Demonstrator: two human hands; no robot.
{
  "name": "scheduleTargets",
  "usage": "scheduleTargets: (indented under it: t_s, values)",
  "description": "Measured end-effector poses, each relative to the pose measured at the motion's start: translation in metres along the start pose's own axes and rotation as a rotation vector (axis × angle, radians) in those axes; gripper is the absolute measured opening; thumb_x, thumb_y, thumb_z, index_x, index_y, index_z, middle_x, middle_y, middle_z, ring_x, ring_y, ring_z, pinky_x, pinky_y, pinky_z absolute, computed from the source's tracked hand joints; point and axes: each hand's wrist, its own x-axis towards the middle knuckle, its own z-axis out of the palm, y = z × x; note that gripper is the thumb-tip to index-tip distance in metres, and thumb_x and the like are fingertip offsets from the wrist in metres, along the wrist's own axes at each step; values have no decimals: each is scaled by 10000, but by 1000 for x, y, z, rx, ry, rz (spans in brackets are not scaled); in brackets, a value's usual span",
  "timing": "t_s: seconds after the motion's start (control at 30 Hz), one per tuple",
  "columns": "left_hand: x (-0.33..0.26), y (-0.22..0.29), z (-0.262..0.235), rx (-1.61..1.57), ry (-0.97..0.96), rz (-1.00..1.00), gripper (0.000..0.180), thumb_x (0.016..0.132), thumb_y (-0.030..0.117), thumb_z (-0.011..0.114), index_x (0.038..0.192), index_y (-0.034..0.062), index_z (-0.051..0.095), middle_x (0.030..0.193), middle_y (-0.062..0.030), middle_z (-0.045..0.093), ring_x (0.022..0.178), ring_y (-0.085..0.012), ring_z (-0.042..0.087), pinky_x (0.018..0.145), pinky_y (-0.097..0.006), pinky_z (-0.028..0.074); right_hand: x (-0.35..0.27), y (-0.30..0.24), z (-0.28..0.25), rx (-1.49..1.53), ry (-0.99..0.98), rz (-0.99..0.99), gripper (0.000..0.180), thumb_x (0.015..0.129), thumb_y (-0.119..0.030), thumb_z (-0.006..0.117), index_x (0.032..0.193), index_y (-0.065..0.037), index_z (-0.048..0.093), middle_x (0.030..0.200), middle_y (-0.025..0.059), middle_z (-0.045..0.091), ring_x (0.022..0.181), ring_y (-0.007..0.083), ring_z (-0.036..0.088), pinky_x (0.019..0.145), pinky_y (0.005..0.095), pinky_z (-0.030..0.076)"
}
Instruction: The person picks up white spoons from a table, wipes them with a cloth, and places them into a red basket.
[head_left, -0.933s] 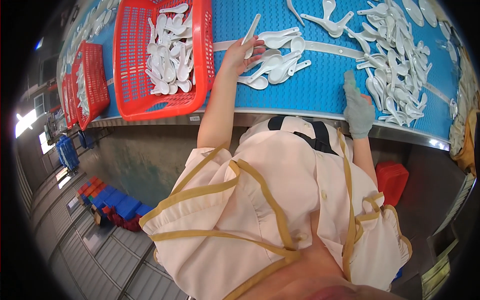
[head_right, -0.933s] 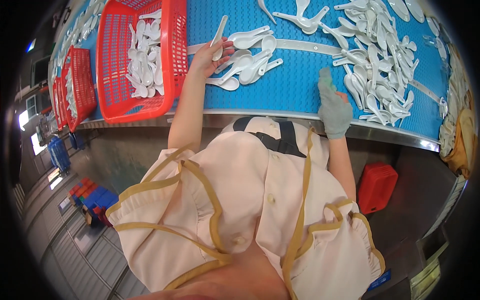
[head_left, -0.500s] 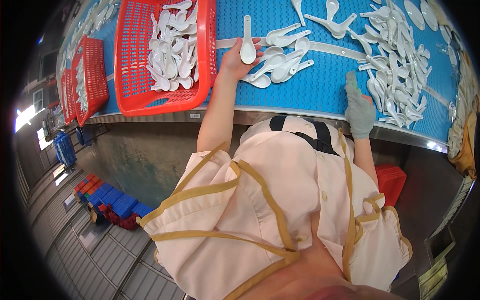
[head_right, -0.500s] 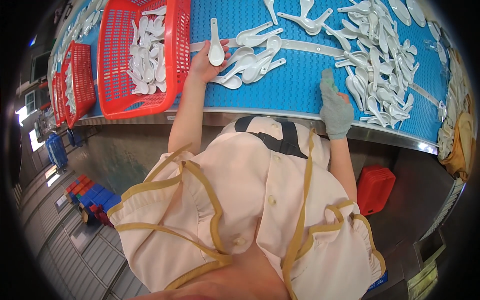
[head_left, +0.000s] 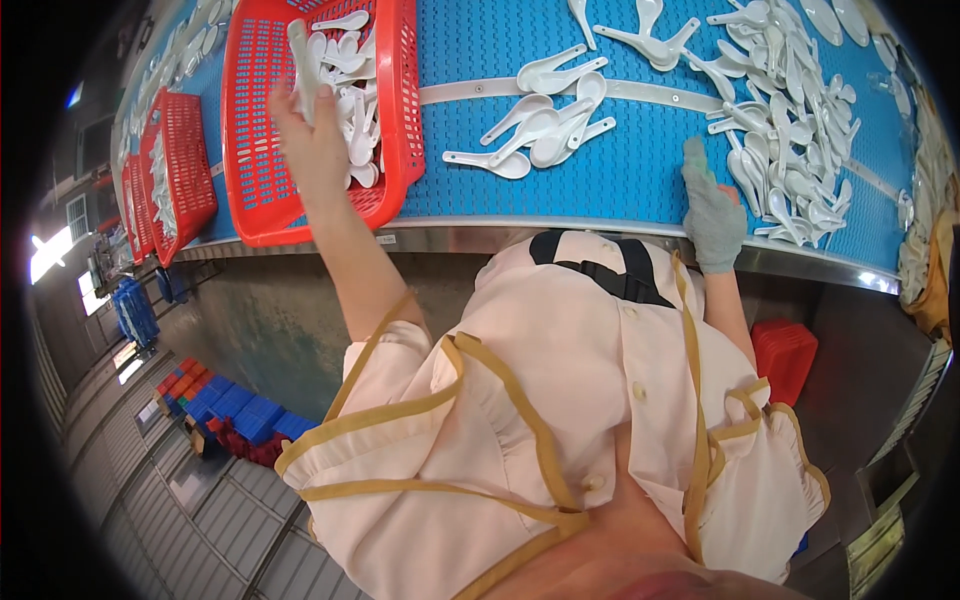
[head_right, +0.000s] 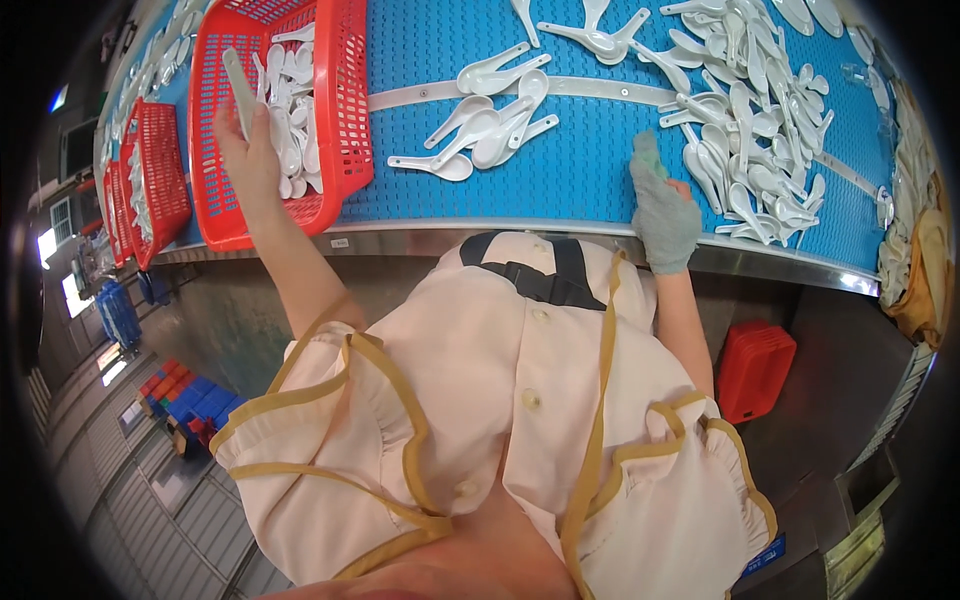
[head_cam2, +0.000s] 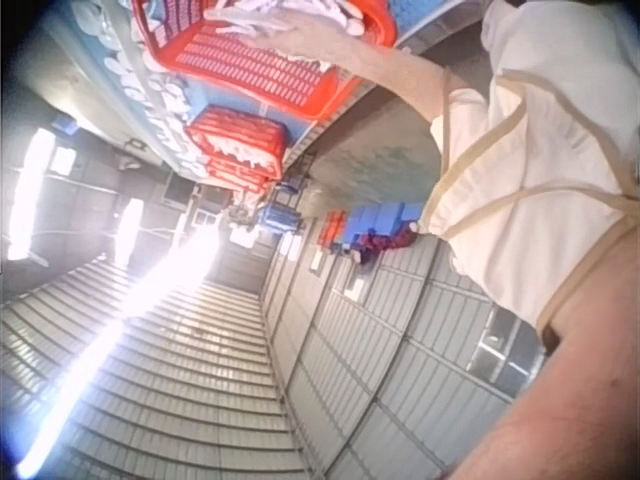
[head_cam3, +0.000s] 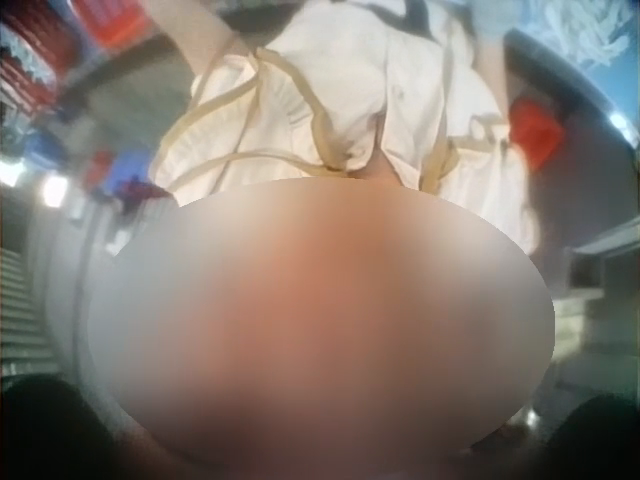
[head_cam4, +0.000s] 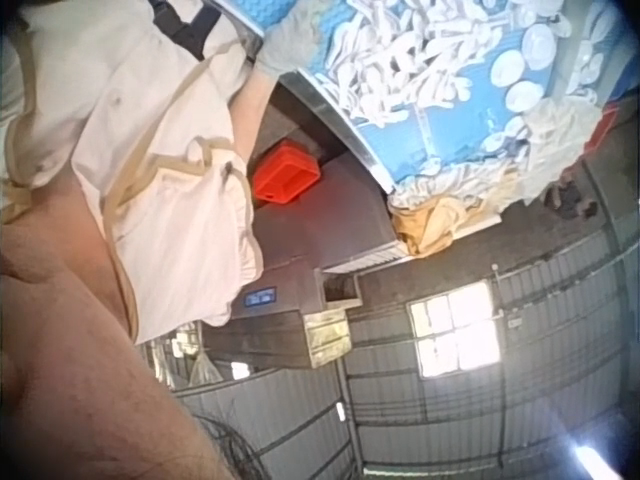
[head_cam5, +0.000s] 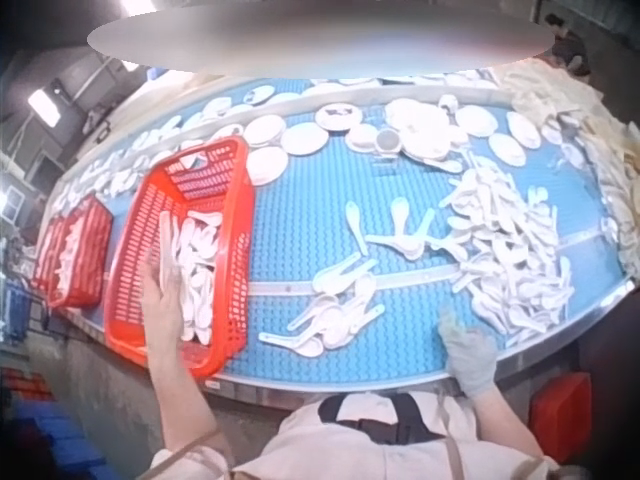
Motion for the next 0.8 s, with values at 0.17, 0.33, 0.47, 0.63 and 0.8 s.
scheduleTargets:
  t_s: [0.17,0.33,0.47,0.63,0.8]
  values:
    - [-4,2,26,217,100,250,424,730,222,695,1063,-4,561,1039,-160,569,971,-282,537,849,-375,422,-3,0,3,299,31,202,541,634,-37,599,1112,-289,587,844,66,557,695,265,543,617,327,443]
    - [-60,11,153,459,-492,222,385,732,361,650,1026,114,613,966,-89,628,891,-262,597,769,-378,463,7,-7,-11,94,10,10,371,681,-90,622,1016,-251,631,813,66,571,667,262,562,576,332,444]
    - [-58,-18,198,595,-772,80,326,737,327,618,985,116,631,953,-86,642,886,-280,606,757,-384,471,2,-5,-8,198,13,24,460,648,-57,613,1061,-260,609,853,67,554,695,265,540,618,329,439]
    - [-52,-13,176,529,-791,88,299,754,310,591,967,106,642,911,-92,657,853,-278,618,745,-379,475,6,-8,-13,54,-11,-20,415,645,-61,627,1033,-209,616,842,81,571,675,271,546,591,333,434]
    - [-16,19,53,280,-216,144,301,767,328,623,913,66,644,813,-83,655,748,-215,626,677,-336,477,0,-4,-7,282,-12,208,303,680,-83,622,977,-148,618,820,101,576,685,290,560,601,346,440]
